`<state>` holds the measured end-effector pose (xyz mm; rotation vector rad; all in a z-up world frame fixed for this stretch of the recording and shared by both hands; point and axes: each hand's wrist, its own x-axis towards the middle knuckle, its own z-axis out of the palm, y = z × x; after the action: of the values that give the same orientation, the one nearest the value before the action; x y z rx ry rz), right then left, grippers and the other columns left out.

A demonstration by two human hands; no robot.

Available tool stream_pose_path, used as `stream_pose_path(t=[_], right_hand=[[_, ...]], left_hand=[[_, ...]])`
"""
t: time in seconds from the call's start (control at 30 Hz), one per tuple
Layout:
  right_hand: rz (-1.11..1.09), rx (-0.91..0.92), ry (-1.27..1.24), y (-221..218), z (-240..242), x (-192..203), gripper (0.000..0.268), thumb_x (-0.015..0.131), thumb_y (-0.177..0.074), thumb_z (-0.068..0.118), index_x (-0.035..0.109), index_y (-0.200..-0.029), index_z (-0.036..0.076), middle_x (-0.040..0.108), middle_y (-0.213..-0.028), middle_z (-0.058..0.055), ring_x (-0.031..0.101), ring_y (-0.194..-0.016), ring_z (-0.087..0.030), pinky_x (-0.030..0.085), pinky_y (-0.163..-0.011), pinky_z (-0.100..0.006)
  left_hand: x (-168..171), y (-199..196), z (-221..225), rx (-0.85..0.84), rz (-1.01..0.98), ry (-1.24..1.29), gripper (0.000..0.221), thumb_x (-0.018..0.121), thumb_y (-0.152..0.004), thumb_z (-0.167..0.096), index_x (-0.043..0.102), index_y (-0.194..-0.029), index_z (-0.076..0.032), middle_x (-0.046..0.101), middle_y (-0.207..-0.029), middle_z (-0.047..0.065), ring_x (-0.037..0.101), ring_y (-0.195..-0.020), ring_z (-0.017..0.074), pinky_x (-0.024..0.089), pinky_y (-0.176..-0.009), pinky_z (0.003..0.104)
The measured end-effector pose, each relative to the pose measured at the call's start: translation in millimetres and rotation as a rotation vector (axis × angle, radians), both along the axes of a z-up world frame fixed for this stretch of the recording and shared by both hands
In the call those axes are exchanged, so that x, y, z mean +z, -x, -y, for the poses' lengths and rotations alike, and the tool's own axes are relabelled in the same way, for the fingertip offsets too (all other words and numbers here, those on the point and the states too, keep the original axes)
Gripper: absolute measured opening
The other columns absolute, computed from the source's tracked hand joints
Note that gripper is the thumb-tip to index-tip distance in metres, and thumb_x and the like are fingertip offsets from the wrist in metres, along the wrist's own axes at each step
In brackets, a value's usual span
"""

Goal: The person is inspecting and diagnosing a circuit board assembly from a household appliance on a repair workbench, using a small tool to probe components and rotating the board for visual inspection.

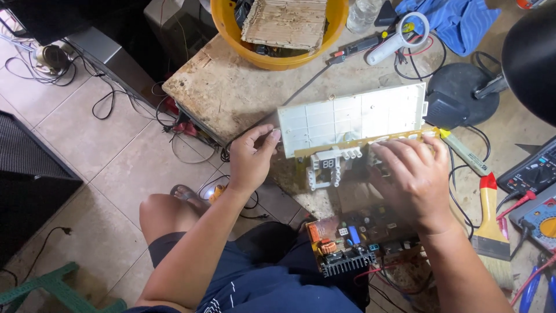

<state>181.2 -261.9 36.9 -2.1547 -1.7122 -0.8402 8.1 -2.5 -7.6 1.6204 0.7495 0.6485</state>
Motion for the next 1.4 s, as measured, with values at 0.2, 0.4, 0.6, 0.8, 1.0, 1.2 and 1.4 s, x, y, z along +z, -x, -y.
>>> stream_pose_path(t=[0.2, 0.4, 0.6, 0.8, 1.0, 1.2, 1.4], right_hand=[[0.028, -0.073, -0.047, 8, 0, 21, 0.03, 0.083, -0.096, 0.018, 0.073, -0.123, 0.009, 0.072, -0.115, -0.01, 0.066, -0.102, -0.029, 0.042, -0.107, -0.05], [0.085, -0.066, -0.149, 15, -2, 18, 0.024, 0.086, -0.096, 0.01, 0.075, -0.118, 0.006, 0.073, -0.112, -0.012, 0.067, -0.103, -0.03, 0.044, -0.103, -0.048], [0.109, -0.077, -0.117, 15, -2, 21, 0.019, 0.086, -0.099, 0.014, 0.076, -0.113, 0.007, 0.076, -0.11, -0.01, 0.069, -0.102, -0.028, 0.042, -0.104, -0.047], [0.104, -0.124, -0.043, 14, -1, 21, 0.025, 0.083, -0.097, 0.017, 0.076, -0.12, 0.009, 0.075, -0.114, -0.008, 0.07, -0.105, -0.027, 0.041, -0.108, -0.048], [0.105, -0.124, -0.004, 11, -5, 26, 0.025, 0.083, -0.09, 0.016, 0.074, -0.113, 0.011, 0.077, -0.11, -0.004, 0.069, -0.1, -0.025, 0.04, -0.106, -0.047], [0.082, -0.141, -0.087, 18, -10, 9, 0.044, 0.084, -0.079, 0.012, 0.074, -0.121, 0.007, 0.071, -0.113, -0.01, 0.066, -0.107, -0.028, 0.041, -0.108, -0.05], [0.073, -0.325, -0.202, 39, -31, -24, 0.038, 0.068, -0.087, 0.014, 0.07, -0.125, 0.01, 0.068, -0.118, -0.009, 0.064, -0.116, -0.027, 0.04, -0.106, -0.051]], left_hand=[[0, 3, 6, -0.091, 0.017, -0.174, 0.026, 0.07, -0.093, -0.016, 0.074, -0.115, -0.002, 0.079, -0.11, 0.011, 0.076, -0.1, 0.0197, 0.064, -0.087, 0.029], [-1, 0, 20, -0.157, 0.057, -0.052, 0.022, 0.072, -0.091, -0.01, 0.074, -0.112, -0.004, 0.078, -0.112, 0.011, 0.075, -0.103, 0.0194, 0.065, -0.09, 0.031], [2, -5, 21, -0.212, 0.098, -0.075, 0.024, 0.071, -0.094, -0.014, 0.073, -0.115, -0.003, 0.079, -0.109, 0.01, 0.078, -0.091, 0.0178, 0.068, -0.073, 0.028], [3, -6, 18, -0.242, 0.105, -0.106, 0.023, 0.071, -0.093, -0.01, 0.073, -0.115, -0.006, 0.077, -0.115, 0.01, 0.074, -0.107, 0.021, 0.065, -0.09, 0.032], [-5, -5, 20, -0.179, 0.048, -0.126, 0.029, 0.07, -0.094, -0.015, 0.07, -0.118, 0.0, 0.076, -0.116, 0.016, 0.075, -0.105, 0.0257, 0.063, -0.094, 0.036], [0, -2, 29, -0.121, 0.107, -0.022, 0.026, 0.072, -0.097, -0.015, 0.073, -0.114, 0.004, 0.075, -0.099, 0.024, 0.074, -0.09, 0.0281, 0.066, -0.065, 0.036], [2, 0, 39, -0.014, 0.007, -0.013, 0.026, 0.072, -0.094, -0.014, 0.073, -0.112, 0.005, 0.073, -0.1, 0.029, 0.076, -0.082, 0.0355, 0.067, -0.064, 0.041]])
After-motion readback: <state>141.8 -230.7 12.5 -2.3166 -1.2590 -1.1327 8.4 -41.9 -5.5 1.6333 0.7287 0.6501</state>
